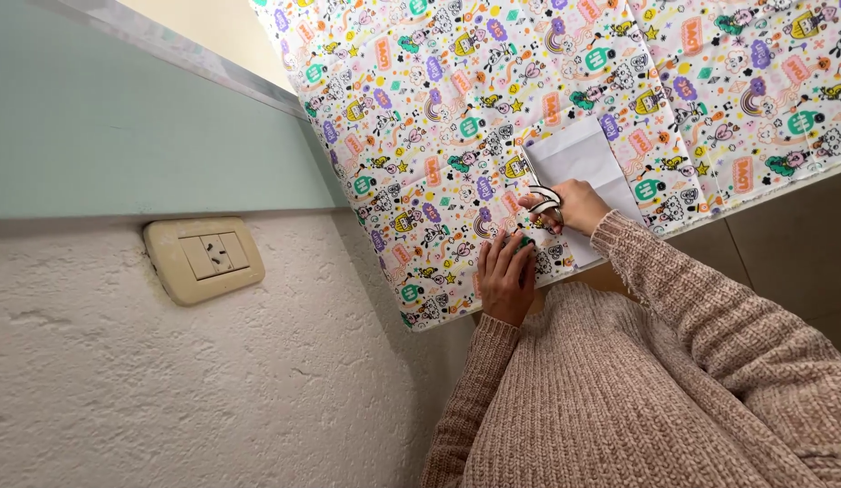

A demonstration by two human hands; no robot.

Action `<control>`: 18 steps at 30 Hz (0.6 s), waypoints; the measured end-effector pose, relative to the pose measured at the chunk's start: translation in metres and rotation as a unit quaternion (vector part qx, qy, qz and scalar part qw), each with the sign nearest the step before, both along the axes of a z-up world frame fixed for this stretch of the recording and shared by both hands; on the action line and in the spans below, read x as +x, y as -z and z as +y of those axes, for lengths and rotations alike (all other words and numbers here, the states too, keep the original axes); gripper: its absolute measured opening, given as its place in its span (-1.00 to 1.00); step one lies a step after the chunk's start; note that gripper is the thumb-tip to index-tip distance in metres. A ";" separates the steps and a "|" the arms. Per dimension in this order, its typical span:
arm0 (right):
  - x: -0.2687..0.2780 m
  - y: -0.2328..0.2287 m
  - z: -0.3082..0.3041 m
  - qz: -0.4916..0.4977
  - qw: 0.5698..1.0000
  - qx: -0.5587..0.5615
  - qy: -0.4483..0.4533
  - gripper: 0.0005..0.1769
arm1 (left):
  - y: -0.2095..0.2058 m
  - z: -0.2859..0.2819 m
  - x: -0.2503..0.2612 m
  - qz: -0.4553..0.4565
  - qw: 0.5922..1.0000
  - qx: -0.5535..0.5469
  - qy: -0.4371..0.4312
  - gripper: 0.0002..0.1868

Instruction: Cutting out patterned fabric using a paper template and scissors.

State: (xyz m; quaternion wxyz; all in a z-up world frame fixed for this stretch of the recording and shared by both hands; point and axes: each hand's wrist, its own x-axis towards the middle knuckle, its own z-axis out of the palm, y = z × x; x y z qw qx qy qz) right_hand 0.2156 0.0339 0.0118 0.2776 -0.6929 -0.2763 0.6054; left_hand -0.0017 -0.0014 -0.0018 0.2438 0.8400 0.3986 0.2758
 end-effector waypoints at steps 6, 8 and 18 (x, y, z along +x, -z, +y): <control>0.006 0.023 -0.012 -0.018 0.999 0.026 -0.025 -0.71 | -0.009 0.001 -0.001 -0.016 1.000 -0.026 0.004 -0.73; 0.009 0.016 -0.021 -0.020 0.999 0.033 -0.030 -0.76 | -0.006 0.008 0.002 -0.029 0.999 -0.033 0.004 -0.70; 0.072 -0.024 -0.142 -0.002 1.000 0.011 0.002 -0.58 | -0.034 0.119 0.107 0.056 0.997 -0.050 0.009 -0.29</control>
